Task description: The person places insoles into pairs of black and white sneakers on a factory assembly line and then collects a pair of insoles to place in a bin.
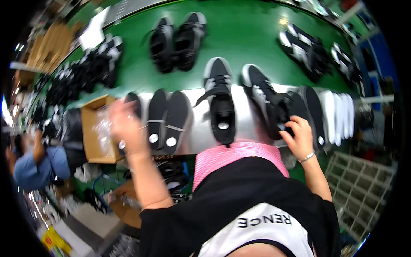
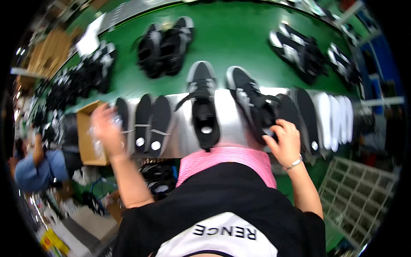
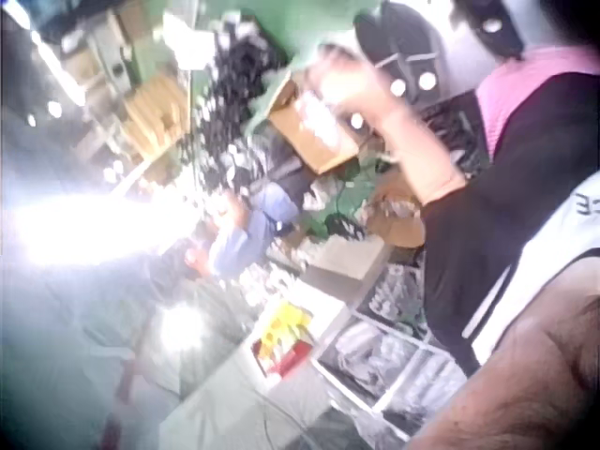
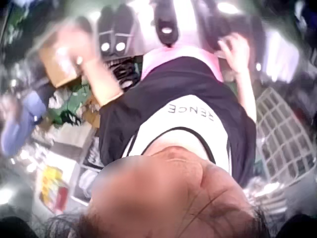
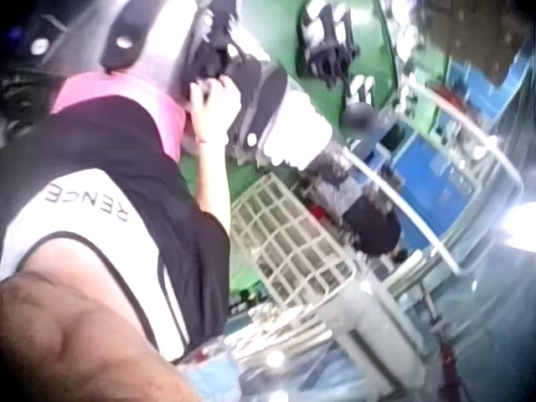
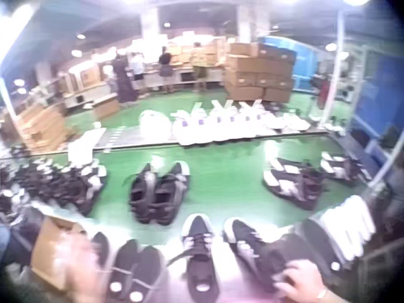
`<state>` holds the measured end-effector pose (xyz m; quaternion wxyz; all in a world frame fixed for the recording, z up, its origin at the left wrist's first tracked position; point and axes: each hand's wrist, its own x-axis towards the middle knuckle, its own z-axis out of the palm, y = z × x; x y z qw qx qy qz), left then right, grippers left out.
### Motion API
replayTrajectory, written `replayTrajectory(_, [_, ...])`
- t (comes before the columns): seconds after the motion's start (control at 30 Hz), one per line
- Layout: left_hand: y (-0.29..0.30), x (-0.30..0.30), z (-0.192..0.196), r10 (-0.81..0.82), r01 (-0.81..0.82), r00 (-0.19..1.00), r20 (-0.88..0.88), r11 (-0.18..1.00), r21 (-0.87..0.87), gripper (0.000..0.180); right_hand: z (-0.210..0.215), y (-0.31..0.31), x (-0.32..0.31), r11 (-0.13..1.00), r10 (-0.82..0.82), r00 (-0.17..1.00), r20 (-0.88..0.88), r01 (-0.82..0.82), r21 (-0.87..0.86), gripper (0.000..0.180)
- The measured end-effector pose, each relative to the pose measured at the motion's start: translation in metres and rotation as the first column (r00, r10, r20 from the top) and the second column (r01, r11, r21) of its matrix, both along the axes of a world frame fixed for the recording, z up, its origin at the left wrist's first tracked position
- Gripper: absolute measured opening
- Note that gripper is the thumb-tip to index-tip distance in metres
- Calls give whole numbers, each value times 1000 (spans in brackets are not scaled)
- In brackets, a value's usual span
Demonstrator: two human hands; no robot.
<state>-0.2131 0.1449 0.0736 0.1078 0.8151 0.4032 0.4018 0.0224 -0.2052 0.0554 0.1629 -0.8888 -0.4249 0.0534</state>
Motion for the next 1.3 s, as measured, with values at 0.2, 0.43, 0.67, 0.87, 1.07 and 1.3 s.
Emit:
replayTrajectory(0.2, [30, -7, 8, 207, -178, 971, -122, 960, 216, 46, -16, -8, -10, 968, -108, 990, -90, 84, -236, 30])
replayTrajectory(0.43, [-138, 160, -24, -865, 759, 501, -27, 455, -465, 84, -15, -13, 27, 985, -98, 976, -193, 124, 123, 44])
replayTrajectory(0.67, [-168, 208, -48, -843, 737, 385, -375, 526, -425, 89, -77, -105, 108, 776, -554, 815, 166, 579, -249, 39])
replayTrajectory(0.87, [-159, 204, -62, -852, 825, 504, -140, 523, -214, 38, -65, -109, 118, 738, -577, 809, 117, 577, -351, 44])
replayTrajectory(1.07, [-147, 200, -74, -912, 882, 391, -127, 411, -230, 40, -34, -100, 118, 828, -555, 826, 99, 560, -21, 35])
replayTrajectory(1.3, [-132, 209, -79, -672, 616, 684, 284, 325, -718, 25, 55, -34, 37, 918, -152, 243, -958, 395, -45, 23])
